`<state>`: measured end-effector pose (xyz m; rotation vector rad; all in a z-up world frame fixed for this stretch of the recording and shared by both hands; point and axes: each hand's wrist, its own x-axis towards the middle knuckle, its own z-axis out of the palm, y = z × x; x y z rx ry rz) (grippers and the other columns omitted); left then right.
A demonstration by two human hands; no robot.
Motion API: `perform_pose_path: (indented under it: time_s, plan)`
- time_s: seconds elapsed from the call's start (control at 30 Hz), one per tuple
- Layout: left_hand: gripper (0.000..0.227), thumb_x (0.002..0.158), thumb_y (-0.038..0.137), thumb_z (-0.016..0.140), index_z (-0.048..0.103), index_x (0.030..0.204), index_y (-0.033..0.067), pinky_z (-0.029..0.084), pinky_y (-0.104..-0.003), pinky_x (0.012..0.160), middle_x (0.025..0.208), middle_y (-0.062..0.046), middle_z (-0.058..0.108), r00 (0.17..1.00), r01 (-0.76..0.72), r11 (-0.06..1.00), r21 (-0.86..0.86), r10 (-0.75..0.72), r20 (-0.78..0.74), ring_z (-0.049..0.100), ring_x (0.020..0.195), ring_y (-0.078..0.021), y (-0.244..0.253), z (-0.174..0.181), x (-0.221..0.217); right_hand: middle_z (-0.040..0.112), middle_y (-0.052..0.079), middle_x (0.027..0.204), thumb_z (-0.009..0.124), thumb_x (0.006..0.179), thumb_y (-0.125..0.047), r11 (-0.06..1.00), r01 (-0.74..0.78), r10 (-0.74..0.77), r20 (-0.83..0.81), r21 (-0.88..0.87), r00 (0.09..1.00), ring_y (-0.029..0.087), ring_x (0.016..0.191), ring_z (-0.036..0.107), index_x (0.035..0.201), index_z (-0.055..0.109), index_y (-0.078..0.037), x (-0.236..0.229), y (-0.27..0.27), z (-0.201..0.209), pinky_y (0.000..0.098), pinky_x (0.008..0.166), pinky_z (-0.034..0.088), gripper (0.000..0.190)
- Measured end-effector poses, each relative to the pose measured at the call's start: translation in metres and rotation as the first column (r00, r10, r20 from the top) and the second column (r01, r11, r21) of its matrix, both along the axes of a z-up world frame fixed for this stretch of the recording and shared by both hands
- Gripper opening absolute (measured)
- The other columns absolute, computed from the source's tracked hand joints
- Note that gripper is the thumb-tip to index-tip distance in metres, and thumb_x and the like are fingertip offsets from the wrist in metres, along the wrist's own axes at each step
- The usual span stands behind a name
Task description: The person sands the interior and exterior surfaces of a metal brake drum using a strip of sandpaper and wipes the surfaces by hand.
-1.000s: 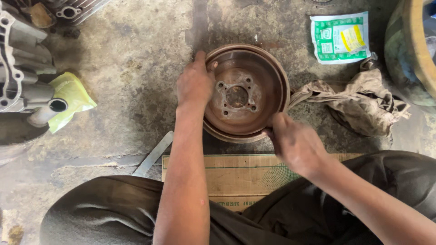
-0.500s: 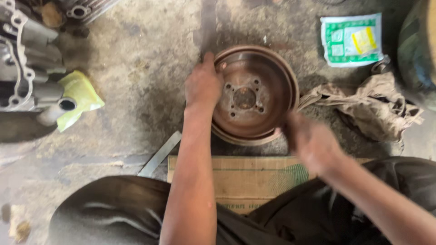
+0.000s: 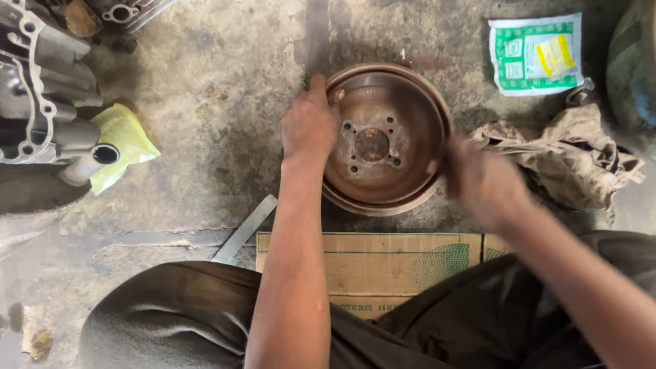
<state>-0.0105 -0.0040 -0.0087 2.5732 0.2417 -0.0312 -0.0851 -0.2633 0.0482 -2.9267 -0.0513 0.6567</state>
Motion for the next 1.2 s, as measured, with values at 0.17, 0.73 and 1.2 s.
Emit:
perform_pose_path:
  time_s: [0.17, 0.73, 1.2]
  plan:
    - [0.033, 0.104, 0.036, 0.06, 0.053, 0.126, 0.0127, 0.055, -0.057, 0.087, 0.11, -0.022, 0.069, 0.999, -0.012, 1.0, -0.025, 0.013, 0.032, 0.068, 0.103, -0.046, -0.001, -0.009, -0.001, 0.064, 0.016, 0.072, 0.046, 0.109, -0.023, 0.953, -0.302, 0.293, 0.34, -0.027, 0.894, 0.027, 0.05, 0.058, 0.115, 0.051, -0.004, 0.009, -0.005, 0.0, 0.0399, 0.041, 0.047, 0.02]
    - [0.041, 0.101, 0.04, 0.059, 0.049, 0.129, 0.0113, 0.055, -0.057, 0.085, 0.112, -0.023, 0.068, 0.999, -0.011, 0.999, 0.033, 0.013, -0.05, 0.069, 0.104, -0.0435, -0.003, 0.007, 0.0, 0.068, 0.015, 0.082, 0.047, 0.105, -0.021, 0.895, -0.409, 0.331, 0.352, 0.177, 0.876, 0.025, 0.059, 0.065, 0.123, 0.058, -0.005, -0.03, 0.003, 0.004, 0.0367, 0.049, 0.054, 0.026]
    - [0.067, 0.08, 0.017, 0.075, 0.052, 0.143, 0.0132, 0.048, -0.054, 0.104, 0.136, -0.019, 0.063, 0.974, 0.002, 0.995, -0.102, -0.025, -0.226, 0.06, 0.127, -0.0375, 0.009, 0.03, -0.006, 0.066, 0.01, 0.078, 0.043, 0.107, -0.019, 0.995, -0.091, 0.098, -0.168, 0.052, 0.981, 0.022, 0.056, 0.065, 0.122, 0.056, -0.014, -0.011, 0.012, 0.03, 0.0342, 0.05, 0.055, 0.02]
